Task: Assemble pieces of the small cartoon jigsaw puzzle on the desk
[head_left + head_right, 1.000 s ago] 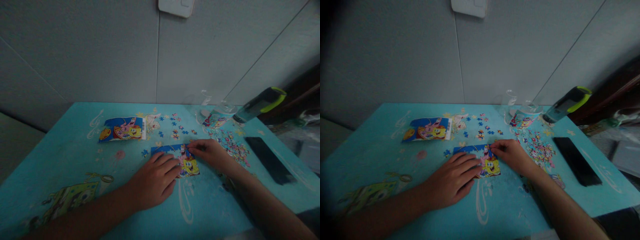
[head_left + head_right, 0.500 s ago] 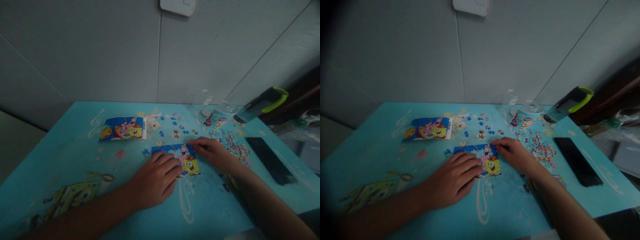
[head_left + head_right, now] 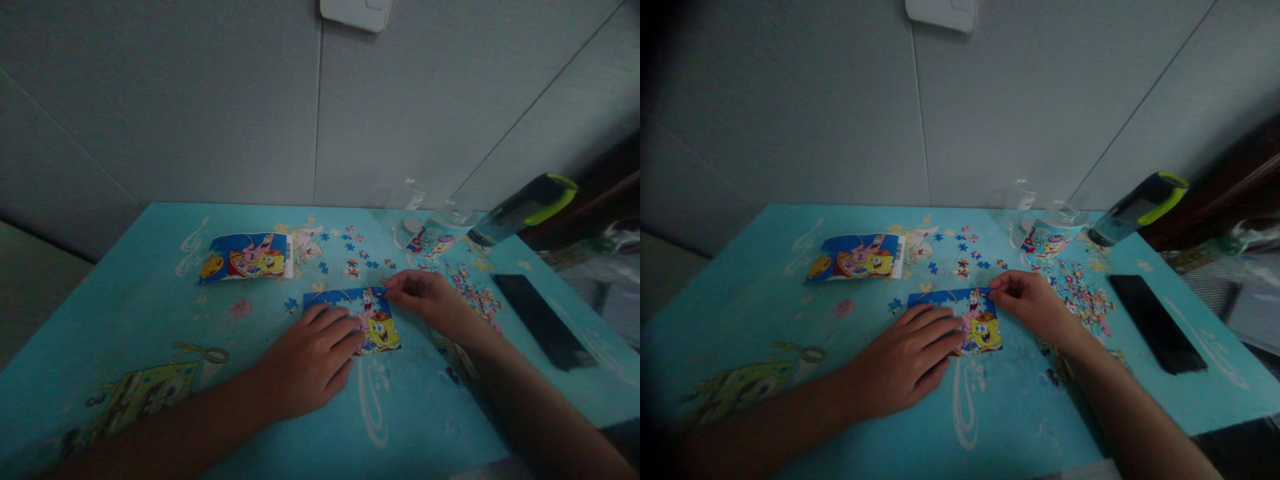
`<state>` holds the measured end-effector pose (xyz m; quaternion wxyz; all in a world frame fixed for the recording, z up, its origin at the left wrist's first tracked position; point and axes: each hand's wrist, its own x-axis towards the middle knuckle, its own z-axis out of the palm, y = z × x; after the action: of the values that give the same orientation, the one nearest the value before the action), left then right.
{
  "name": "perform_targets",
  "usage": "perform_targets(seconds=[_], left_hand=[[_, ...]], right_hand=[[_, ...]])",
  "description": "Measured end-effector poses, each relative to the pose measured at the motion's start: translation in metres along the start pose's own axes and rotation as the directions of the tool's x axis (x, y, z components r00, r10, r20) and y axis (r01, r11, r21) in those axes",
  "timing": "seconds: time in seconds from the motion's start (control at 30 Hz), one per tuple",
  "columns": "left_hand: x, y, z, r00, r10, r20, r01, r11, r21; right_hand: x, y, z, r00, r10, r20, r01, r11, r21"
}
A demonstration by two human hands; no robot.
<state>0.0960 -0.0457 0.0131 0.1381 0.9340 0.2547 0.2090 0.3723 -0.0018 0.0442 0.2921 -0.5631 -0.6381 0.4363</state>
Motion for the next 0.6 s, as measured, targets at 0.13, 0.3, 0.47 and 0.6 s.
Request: perform_targets(seconds=[0.13, 0.3, 0.47, 0.6], left_hand=[[0.0003, -0.0003, -0.0004, 1.0, 0.002, 0.016, -0.001, 1.0, -0.003], [0.0004, -0.0005, -0.0002, 1.0, -0.004, 0.015, 0.004, 1.0, -0.006], [-0.0003, -0.0003, 0.0002, 1.0, 0.004, 0.011, -0.004, 1.0, -0.003], [0.0002, -0.0002, 0.0, 1.0, 0.002, 0.005, -0.002, 1.0, -0.003]], right_hand=[[0.0003, 0.002, -0.0015, 1.0, -0.008, -0.004, 0.008, 0.996, 0.085], [-0.0015, 0.0008, -0.0017, 1.0, 0.001, 0.001, -0.001, 1.0, 0.013], [-0.0004, -0.0014, -0.0027, 0.998, 0.062, -0.029, -0.062, 0.998, -0.02], [0.0015, -0.0024, -0.0026, 0.995, 0.104, 0.002, -0.104, 0.992, 0.077]])
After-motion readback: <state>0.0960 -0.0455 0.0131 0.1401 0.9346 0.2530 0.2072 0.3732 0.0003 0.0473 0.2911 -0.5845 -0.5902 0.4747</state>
